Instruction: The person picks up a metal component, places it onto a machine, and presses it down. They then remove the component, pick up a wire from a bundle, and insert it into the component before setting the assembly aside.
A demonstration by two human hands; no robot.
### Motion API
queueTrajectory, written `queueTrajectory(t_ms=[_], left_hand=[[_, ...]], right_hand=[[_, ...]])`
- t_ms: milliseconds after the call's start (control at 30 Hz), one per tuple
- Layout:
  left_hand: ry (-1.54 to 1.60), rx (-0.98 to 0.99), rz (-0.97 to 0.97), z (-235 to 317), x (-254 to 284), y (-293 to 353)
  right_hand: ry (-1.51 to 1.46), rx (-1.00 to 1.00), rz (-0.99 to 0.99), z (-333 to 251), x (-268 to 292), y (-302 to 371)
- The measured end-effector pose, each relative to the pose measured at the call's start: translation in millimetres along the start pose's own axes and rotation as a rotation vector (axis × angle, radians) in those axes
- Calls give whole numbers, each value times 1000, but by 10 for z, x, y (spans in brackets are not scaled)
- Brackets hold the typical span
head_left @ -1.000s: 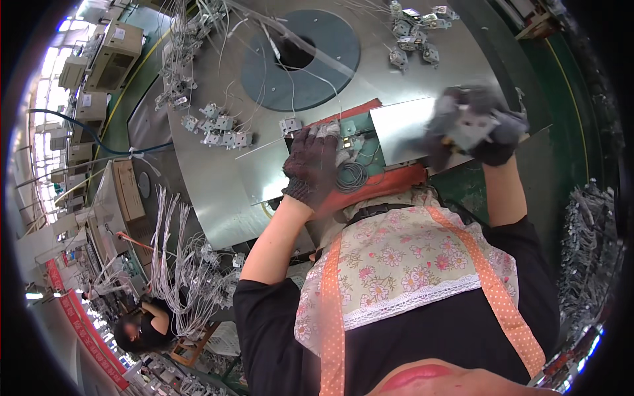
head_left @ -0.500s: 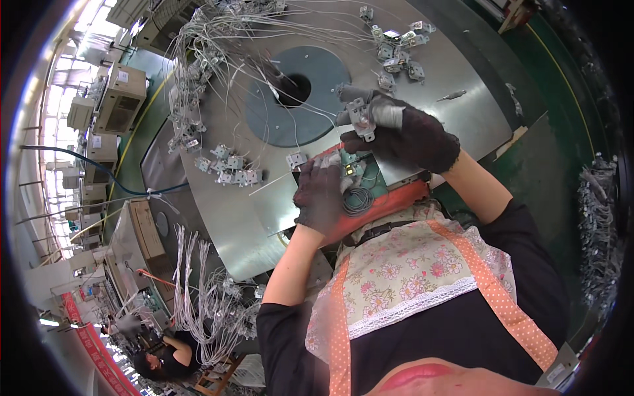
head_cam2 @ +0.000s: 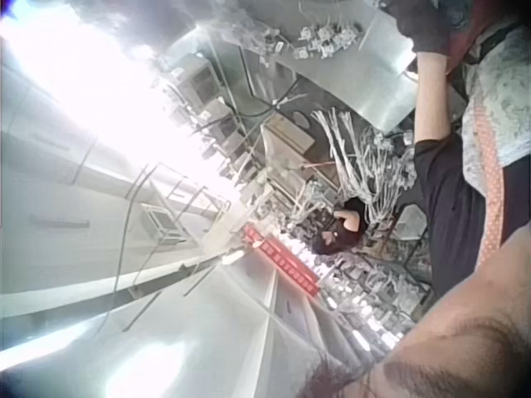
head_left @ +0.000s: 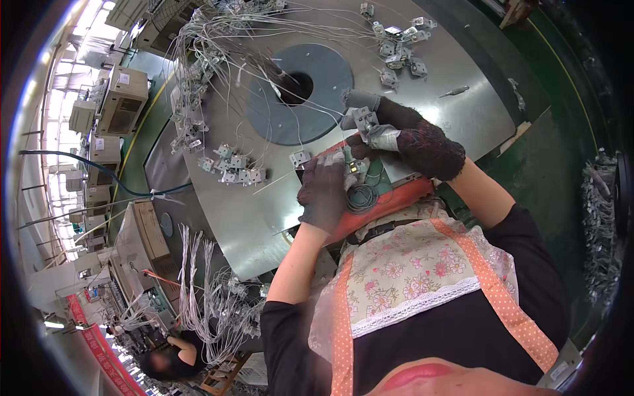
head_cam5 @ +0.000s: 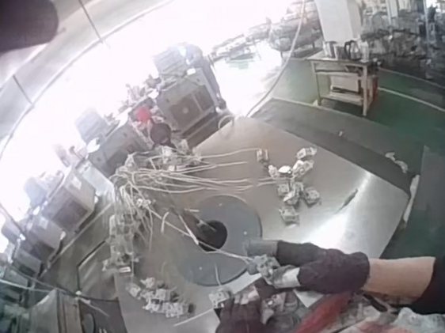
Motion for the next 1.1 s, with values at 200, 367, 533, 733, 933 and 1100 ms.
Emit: queueTrajectory(t_ms=[200, 367, 533, 733, 933, 1100], left_hand=[[-17, 18, 17, 2, 34, 2], [-8, -19, 69, 40, 93, -5], [-9, -25, 110, 40, 91, 21], [-1, -19, 93, 32, 81, 21], [14, 1, 53, 0, 8, 17], [-62, -23, 104, -72, -80, 53]], right_hand=[[67, 52, 127, 11, 14, 9], [39, 61, 198, 117, 163, -19], [-8, 50, 180, 166, 191, -65], [-15, 50, 142, 216, 234, -66], [-72, 56, 94, 186, 131, -49], [-196, 72, -92, 74, -94, -6]])
Point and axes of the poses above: each hand's wrist, its own y-axis away from the middle knuckle, its own x-axis out of the back of the hand, z = x × y, the point moved 9 cm from there along -y, towards the middle knuckle, and after that the axes turned 3 degrees about -x, right-handed, at the moved point
